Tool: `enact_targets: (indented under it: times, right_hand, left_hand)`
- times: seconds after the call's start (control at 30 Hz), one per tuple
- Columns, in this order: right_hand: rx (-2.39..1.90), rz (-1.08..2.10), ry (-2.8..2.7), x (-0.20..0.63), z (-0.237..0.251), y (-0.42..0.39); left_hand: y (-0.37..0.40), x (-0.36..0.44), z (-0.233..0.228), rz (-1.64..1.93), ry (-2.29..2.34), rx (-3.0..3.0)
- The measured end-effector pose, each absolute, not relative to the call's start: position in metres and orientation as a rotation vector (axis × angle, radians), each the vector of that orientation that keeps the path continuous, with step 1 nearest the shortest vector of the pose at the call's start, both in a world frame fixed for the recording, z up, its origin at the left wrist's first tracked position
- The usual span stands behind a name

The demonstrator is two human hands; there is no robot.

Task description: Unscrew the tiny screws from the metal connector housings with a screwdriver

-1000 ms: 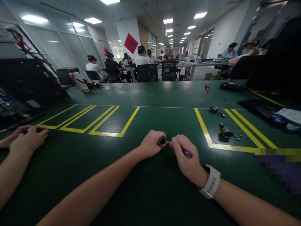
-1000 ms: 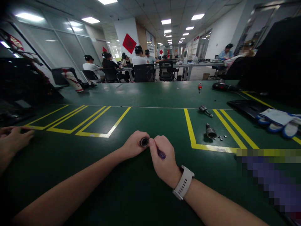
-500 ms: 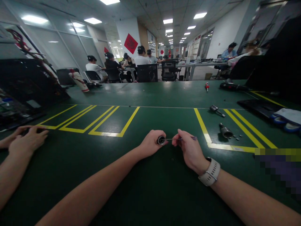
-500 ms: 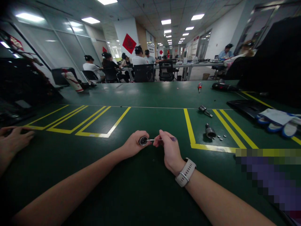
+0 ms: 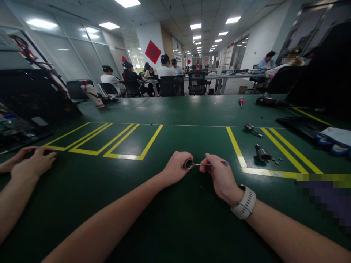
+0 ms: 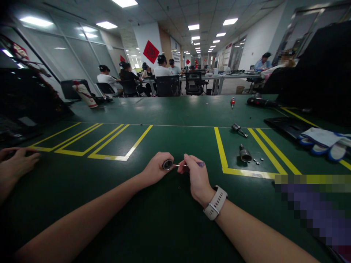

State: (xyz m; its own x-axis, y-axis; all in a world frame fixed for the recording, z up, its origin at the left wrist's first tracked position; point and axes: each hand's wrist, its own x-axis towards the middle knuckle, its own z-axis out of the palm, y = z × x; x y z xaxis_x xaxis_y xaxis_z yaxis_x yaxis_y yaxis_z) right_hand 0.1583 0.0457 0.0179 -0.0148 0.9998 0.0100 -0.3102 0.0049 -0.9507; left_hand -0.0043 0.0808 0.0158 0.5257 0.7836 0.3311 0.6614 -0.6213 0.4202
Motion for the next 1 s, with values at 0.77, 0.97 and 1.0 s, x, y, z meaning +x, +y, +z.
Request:
enact_targets:
  times: [0.77, 0.97, 1.0]
  right_hand:
    - [-0.946, 1.424, -0.948, 0.1574, 0.0184, 0.0473]
    - [-0.975, 1.325, -0.965, 0.1574, 0.0199, 0.0436]
    - [-0.996, 1.273, -0.990, 0.1575, 0.0198, 0.0428]
  left_hand:
    - [0.0787, -0.0034, 0.0187, 0.667, 1.274, 2.530]
    - [0.0808, -0.0030, 0.0179, 0.702, 1.353, 2.448]
    - [0.0807, -0.0028, 0.0180, 0.696, 1.364, 2.451]
